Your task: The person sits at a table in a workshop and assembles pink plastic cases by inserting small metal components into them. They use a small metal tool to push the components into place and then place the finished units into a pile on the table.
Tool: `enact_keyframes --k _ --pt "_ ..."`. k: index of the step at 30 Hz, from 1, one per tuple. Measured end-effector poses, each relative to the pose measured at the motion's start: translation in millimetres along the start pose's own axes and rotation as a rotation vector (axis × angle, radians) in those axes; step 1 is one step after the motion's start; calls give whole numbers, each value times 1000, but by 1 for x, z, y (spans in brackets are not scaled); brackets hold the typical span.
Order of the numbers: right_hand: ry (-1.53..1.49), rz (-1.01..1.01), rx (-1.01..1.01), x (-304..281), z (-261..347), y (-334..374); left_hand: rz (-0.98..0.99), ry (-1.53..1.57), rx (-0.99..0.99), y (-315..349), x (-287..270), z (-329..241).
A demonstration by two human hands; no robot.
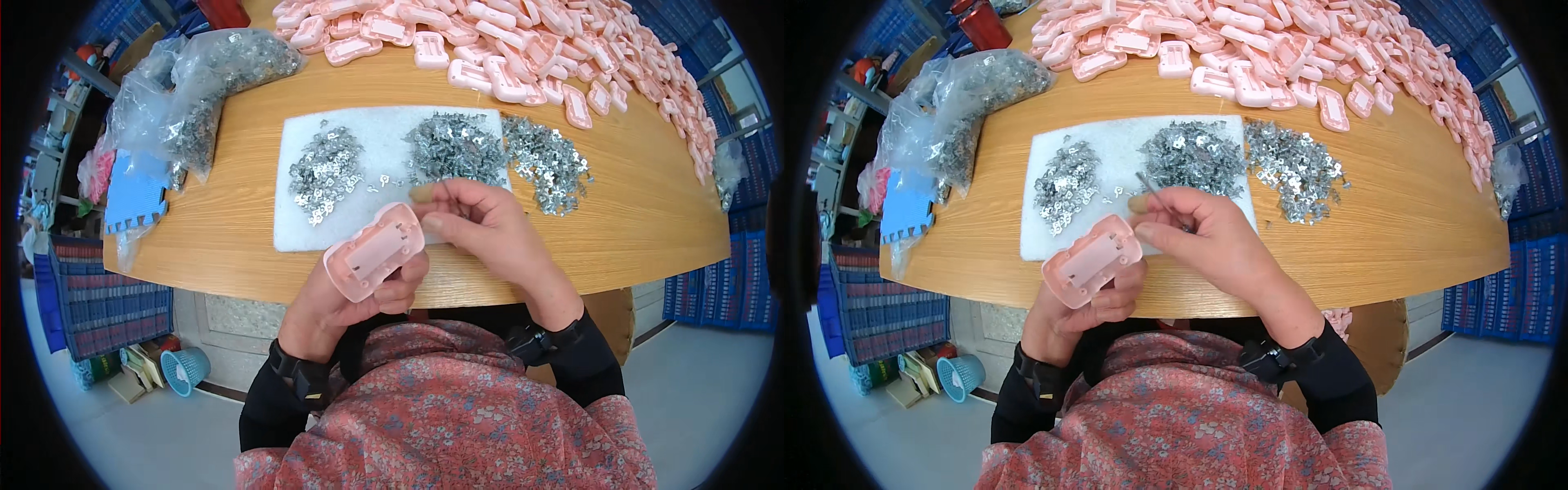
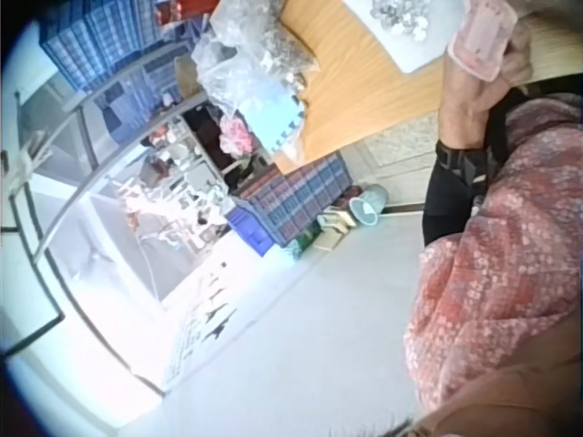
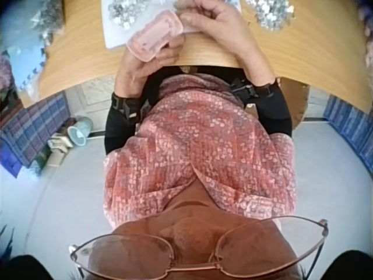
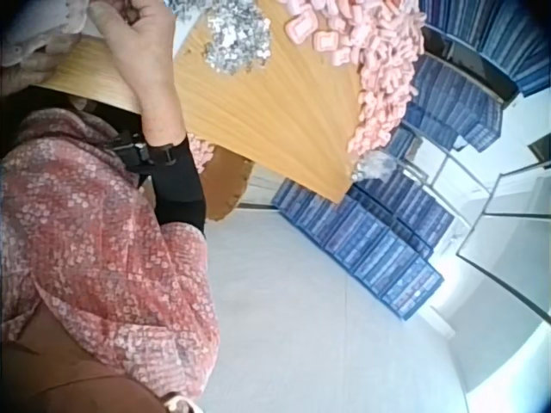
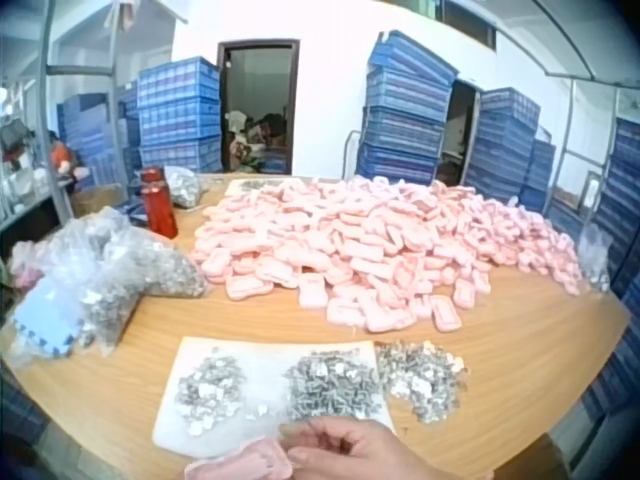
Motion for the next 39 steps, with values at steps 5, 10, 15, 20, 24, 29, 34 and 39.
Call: enact_keyframes --k 5,10,15,20,24,29,34,39 --pt "-55 46 119 2 3 13 -11 6 -42 -10 -1 10" --pt "-134 25 145 -17 7 35 24 -219 -128 -26 23 25" --pt "5 -214 194 -121 9 107 -127 -720 -237 -32 34 5" --pt "123 -509 284 -239 -6 234 -259 -1341 31 -53 59 -71" --pt "241 -790 353 -325 -59 357 -332 -1566 82 -113 52 -116" --pt "333 -1180 216 -377 -100 425 -455 -1963 233 -193 35 -157" --pt "386 -1120 87 -325 -66 357 -641 -2391 413 -237 81 -129" --pt "386 -1059 -49 -292 -24 317 -654 -2466 343 -256 80 -133"
Point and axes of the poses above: each hand's wrist, its own y-axis away from the middle knuckle, its own x-axis out of the palm, z = x × y, the point moved 9 cm from there along -y, towards the middle knuckle, and after that the axes turned 4 degrees about -y, right-handed, at the moved point
